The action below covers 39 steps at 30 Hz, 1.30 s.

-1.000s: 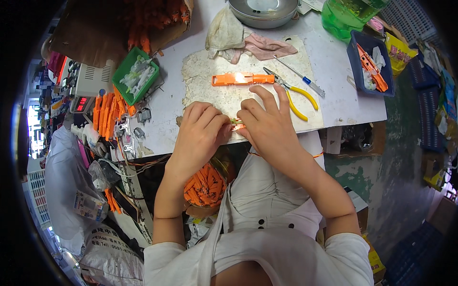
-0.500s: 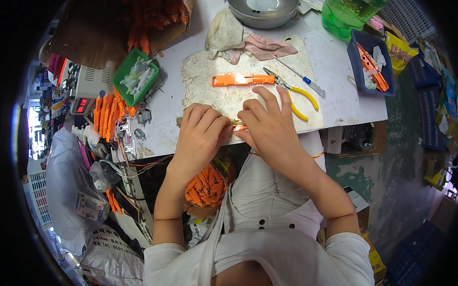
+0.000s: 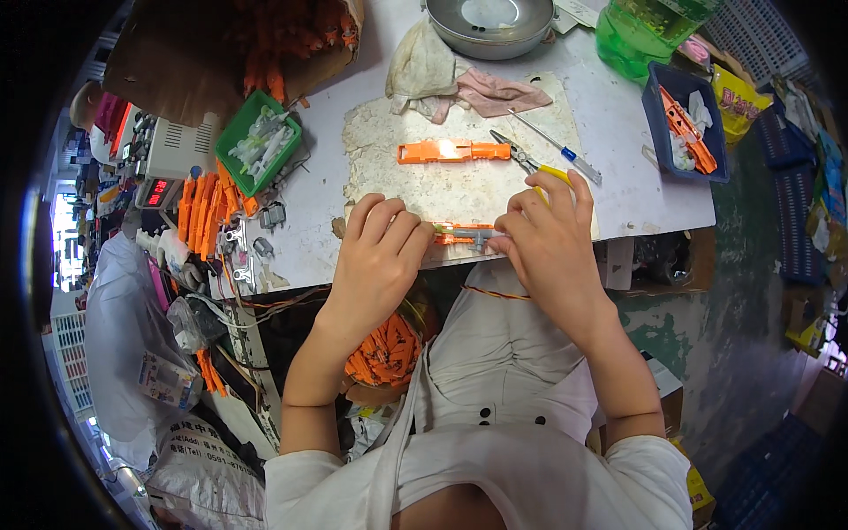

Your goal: The person assembles small orange plastic components by inserting wires and metal parts. They use pliers to cut wires and a screwdriver to secure internal components, placing the finished units on the table.

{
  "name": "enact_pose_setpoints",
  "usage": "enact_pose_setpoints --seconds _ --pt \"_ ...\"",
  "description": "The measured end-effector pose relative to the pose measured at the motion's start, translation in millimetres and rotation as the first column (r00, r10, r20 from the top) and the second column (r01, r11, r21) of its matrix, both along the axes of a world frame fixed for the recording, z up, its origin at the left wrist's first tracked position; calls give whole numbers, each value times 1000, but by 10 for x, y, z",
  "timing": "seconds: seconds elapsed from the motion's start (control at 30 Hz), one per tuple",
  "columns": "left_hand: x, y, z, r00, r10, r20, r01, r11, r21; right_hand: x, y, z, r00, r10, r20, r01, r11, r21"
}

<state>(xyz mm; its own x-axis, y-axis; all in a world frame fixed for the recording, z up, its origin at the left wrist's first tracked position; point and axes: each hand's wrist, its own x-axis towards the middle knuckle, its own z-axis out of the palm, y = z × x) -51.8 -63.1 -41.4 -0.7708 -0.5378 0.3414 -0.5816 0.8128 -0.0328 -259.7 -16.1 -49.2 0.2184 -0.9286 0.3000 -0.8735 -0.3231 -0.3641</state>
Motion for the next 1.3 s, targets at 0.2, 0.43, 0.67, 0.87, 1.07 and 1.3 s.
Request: enact_pose_setpoints --seconds 0.2,0.43,0.67,0.87,1.07,1.3 --pt "10 -6 -10 1000 -7 -14 6 1000 -18 -8 0 44 996 -8 94 11 999 -31" --pt "18 -64 -64 990 14 -143 -3 997 82 18 19 63 993 -10 114 28 988 -154" --pt "26 -61 -79 978 26 -209 2 991 134 -50 -12 -104 907 -113 406 74 991 112" --pt "6 -44 -69 991 22 -128 -8 994 110 18 29 -142 518 -411 750 -78 851 520" --pt "-2 28 -123 995 28 -92 -24 999 48 143 35 -185 416 -357 836 -94 898 430" --pt "-60 59 -126 996 63 -68 -63 998 -5 143 97 -274 339 -364 868 -47 915 402"
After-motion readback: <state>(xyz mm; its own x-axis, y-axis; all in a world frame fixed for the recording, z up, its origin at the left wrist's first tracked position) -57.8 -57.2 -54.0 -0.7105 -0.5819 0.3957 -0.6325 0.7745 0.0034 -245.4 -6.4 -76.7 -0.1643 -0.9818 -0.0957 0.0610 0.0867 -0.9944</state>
